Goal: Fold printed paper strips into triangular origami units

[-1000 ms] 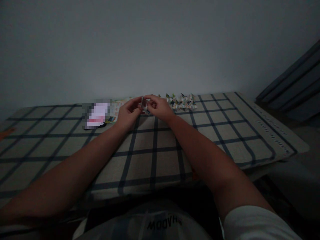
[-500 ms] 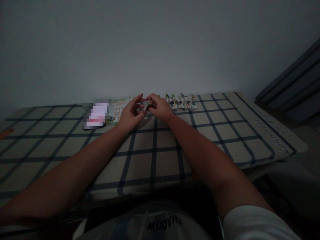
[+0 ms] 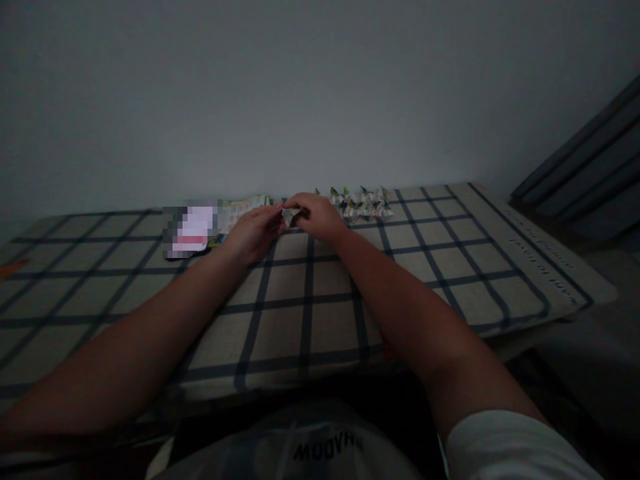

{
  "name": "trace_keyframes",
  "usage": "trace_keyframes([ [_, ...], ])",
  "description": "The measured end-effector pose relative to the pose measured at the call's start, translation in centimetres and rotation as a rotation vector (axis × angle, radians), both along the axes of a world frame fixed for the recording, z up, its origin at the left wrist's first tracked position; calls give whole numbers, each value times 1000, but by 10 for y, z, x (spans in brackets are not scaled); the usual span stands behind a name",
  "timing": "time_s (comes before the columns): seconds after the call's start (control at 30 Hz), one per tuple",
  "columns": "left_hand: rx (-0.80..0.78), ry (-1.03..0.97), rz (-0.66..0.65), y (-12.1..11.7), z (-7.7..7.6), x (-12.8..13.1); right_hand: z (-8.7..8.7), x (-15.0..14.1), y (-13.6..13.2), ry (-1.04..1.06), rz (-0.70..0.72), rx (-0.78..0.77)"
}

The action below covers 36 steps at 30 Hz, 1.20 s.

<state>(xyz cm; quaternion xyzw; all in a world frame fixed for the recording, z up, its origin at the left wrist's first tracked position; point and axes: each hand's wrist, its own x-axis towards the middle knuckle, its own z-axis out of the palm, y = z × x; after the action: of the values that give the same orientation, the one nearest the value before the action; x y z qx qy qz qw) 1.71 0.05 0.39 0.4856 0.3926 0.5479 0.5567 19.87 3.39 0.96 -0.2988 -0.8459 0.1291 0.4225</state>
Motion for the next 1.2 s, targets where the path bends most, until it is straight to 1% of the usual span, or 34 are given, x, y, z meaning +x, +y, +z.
trace_keyframes([
  [0.1,-6,-20,-4,1,1,-1,-1,0,0,18,15,10],
  [0.2,17,3,5,3,-1,-2,-1,1,1,21,17,18],
  [0.3,32,23,13,6,-4,-3,-1,0,1,29,6,19],
  [0.43,29,19,-7,9,-6,-5,-2,0,1,52,-22,-6],
  [0.57,22,-14,-19,9,-5,-6,-3,1,1,66,-43,-14],
  [0.87,51,-41,-23,8,0,-5,1,1,-1,79,-48,51],
  [1.1,-50,-75,-19,2,3,-2,0,1,-1,88,-54,45],
  [1.2,-65,-84,-28,-2,4,0,-1,1,1,96,-43,57],
])
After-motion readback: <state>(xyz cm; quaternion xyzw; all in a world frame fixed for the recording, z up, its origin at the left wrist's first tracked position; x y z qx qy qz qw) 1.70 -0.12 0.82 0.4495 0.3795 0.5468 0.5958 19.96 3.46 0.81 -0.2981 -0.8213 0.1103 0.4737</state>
